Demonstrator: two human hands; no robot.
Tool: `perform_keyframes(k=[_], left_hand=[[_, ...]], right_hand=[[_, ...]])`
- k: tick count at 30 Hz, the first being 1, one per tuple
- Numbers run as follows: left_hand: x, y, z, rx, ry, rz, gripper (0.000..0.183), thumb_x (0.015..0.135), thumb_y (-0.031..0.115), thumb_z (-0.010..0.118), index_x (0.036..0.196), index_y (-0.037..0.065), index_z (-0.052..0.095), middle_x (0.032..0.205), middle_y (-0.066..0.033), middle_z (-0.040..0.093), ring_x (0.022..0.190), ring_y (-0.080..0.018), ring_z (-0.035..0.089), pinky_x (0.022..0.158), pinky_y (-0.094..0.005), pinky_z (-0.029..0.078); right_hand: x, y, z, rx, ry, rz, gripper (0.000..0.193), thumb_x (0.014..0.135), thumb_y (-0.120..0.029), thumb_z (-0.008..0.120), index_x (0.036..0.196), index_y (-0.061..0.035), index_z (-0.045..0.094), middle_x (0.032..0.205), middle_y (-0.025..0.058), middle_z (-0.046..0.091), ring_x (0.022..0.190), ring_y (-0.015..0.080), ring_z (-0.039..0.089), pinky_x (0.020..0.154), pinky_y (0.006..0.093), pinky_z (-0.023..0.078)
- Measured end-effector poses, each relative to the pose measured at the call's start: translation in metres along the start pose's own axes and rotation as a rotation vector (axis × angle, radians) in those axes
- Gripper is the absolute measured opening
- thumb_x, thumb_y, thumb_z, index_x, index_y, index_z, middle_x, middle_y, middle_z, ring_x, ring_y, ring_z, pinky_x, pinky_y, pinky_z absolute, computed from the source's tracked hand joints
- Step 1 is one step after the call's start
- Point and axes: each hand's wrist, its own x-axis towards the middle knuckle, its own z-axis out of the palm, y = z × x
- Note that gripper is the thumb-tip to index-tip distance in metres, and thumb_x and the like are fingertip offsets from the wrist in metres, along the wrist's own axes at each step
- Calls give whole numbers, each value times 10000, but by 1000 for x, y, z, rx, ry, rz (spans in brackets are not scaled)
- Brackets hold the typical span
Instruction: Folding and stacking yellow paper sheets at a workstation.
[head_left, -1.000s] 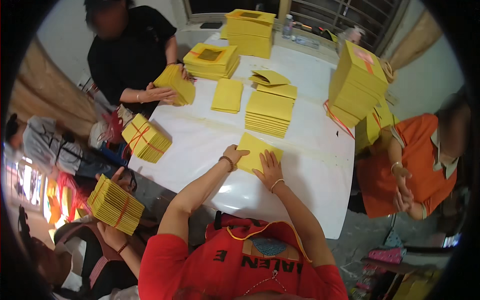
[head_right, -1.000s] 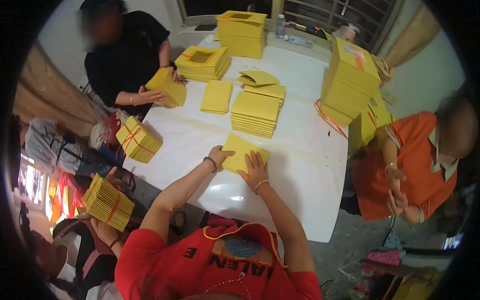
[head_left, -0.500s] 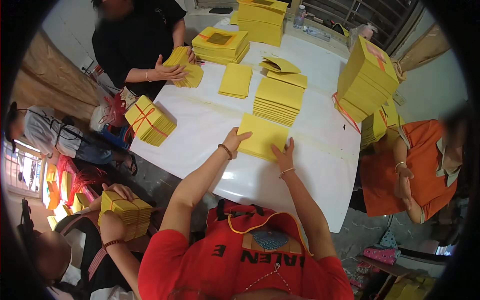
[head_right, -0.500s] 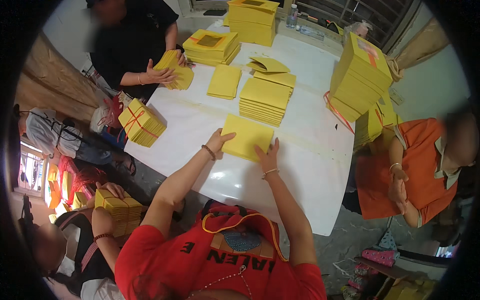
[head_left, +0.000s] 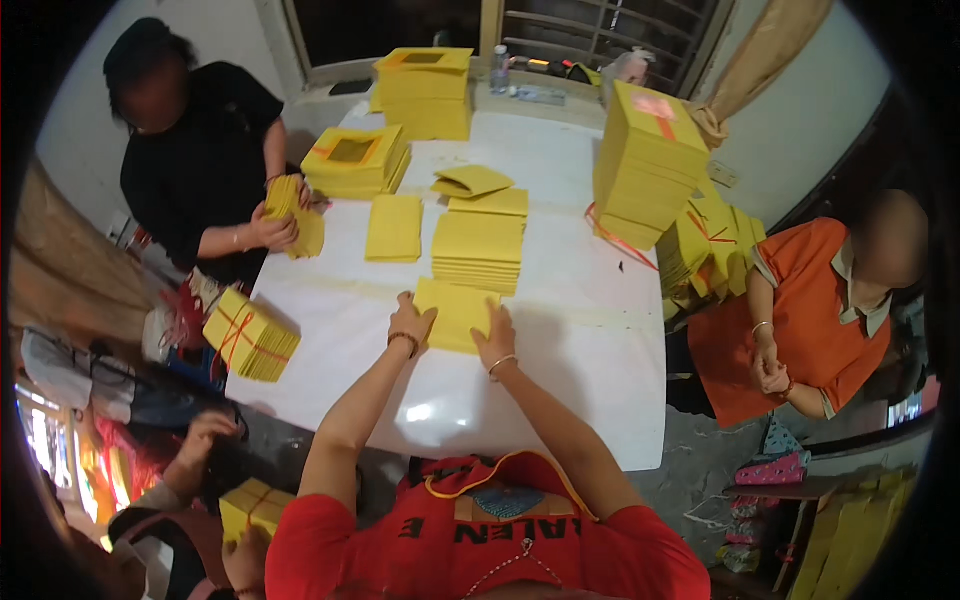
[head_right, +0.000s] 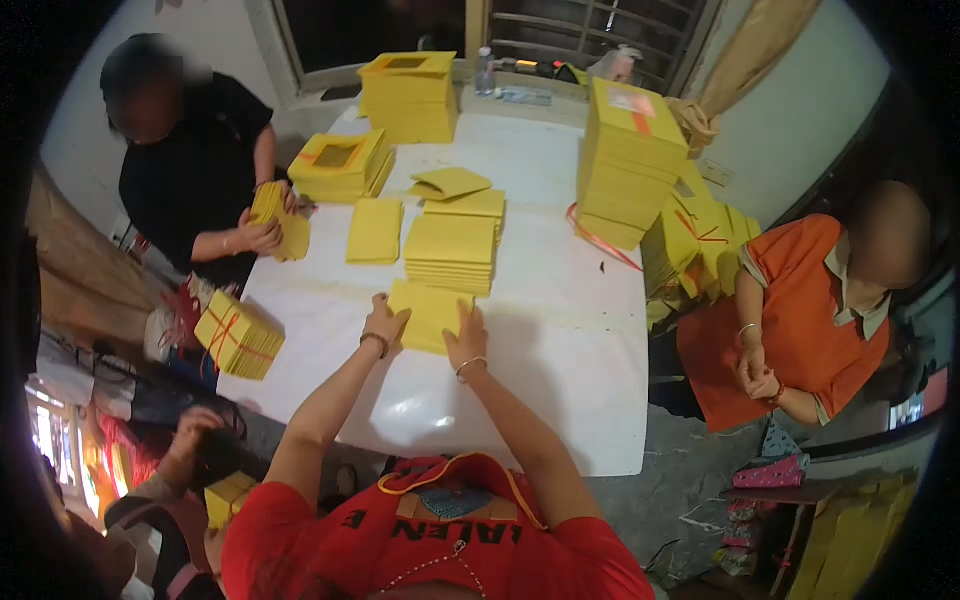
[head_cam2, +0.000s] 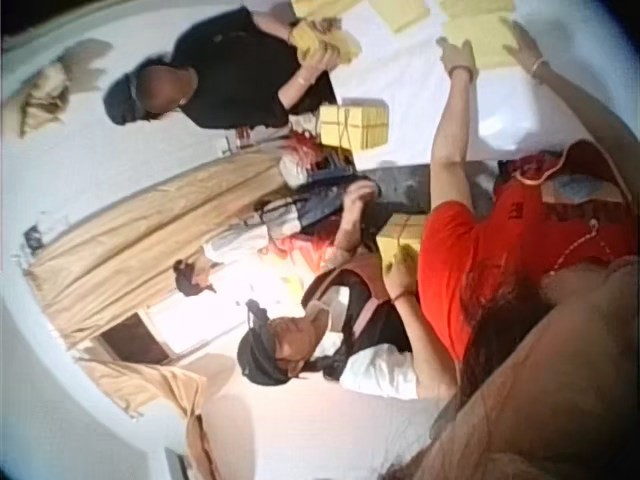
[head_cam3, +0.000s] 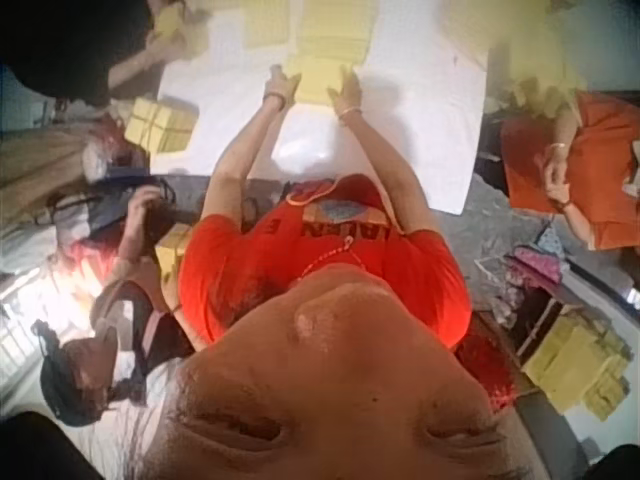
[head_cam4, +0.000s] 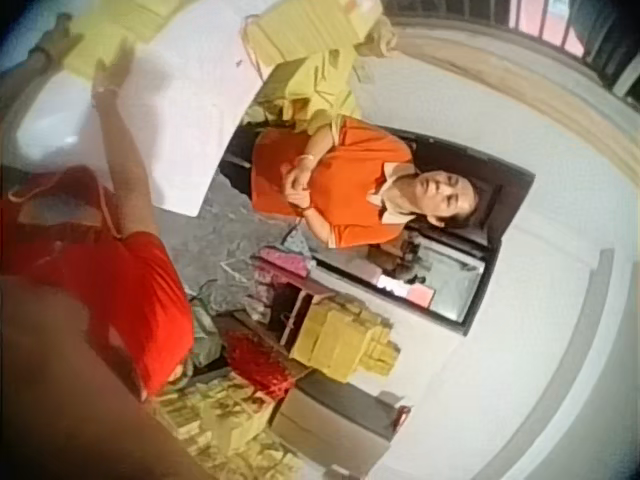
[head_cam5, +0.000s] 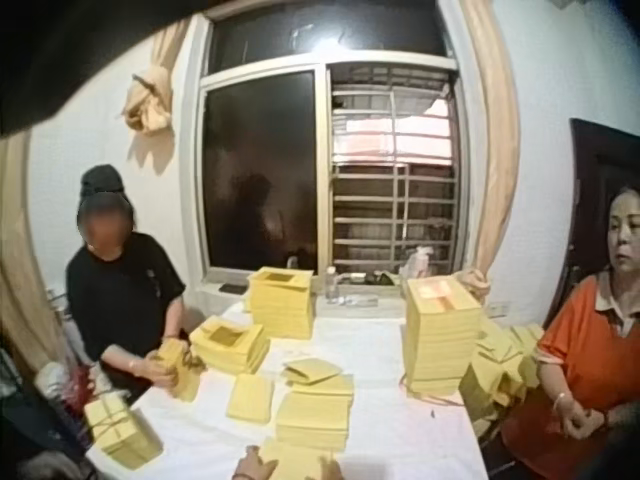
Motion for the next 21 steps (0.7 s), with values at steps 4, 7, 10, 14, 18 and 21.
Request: perform_keyframes(k=[4, 7, 10, 14, 18, 21], left_hand=[[5, 1, -2, 114, 93, 156, 730, 698, 355, 646, 1270, 20, 340, 1173, -269, 502, 1062, -405, 501, 898, -425, 419], [9, 4, -3, 27, 32, 106, 751, 687, 326, 655, 1288, 21, 325, 1203, -264, 481, 1068, -398, 500, 908, -407, 416], [13, -3, -5, -31, 24, 128, 775, 680, 344, 666, 1299, 34, 319, 1253, -242, 443, 1109, -382, 472, 897, -420, 417], [-26, 23, -10, 450, 287, 596, 619, 767, 298, 604, 1302, 108, 356, 1351, -185, 335, 1226, -337, 340, 940, -536, 294], [-22, 15, -4, 737, -21, 1049, 493, 877, 423, 438, 1343, 280, 364, 1415, -103, 291, 1315, -334, 204, 1011, -566, 153], [-22, 8, 10, 788, -158, 895, 498, 904, 493, 314, 1360, 295, 333, 1452, -94, 224, 1334, -326, 169, 1026, -572, 123]], right_hand=[[8, 4, -4, -34, -110, 23, 467, 782, -317, 608, 1225, -200, 517, 1355, 186, 309, 1171, 328, 382, 979, 401, 287], [13, 8, -5, 24, -144, 36, 485, 769, -328, 622, 1229, -219, 513, 1346, 183, 319, 1169, 341, 377, 981, 412, 293], [14, 6, -3, 24, -178, 82, 486, 754, -334, 635, 1218, -251, 520, 1334, 177, 333, 1170, 357, 372, 982, 425, 306], [11, 12, -1, 28, -130, 85, 487, 742, -336, 646, 1209, -271, 524, 1322, 182, 345, 1158, 381, 387, 975, 440, 334], [12, 17, 9, 0, -91, -9, 496, 736, -326, 661, 1210, -271, 523, 1284, 215, 389, 1124, 395, 433, 937, 441, 384], [8, 24, 1, -1, -103, 3, 490, 734, -322, 671, 1199, -264, 529, 1259, 246, 411, 1113, 403, 450, 920, 438, 401]])
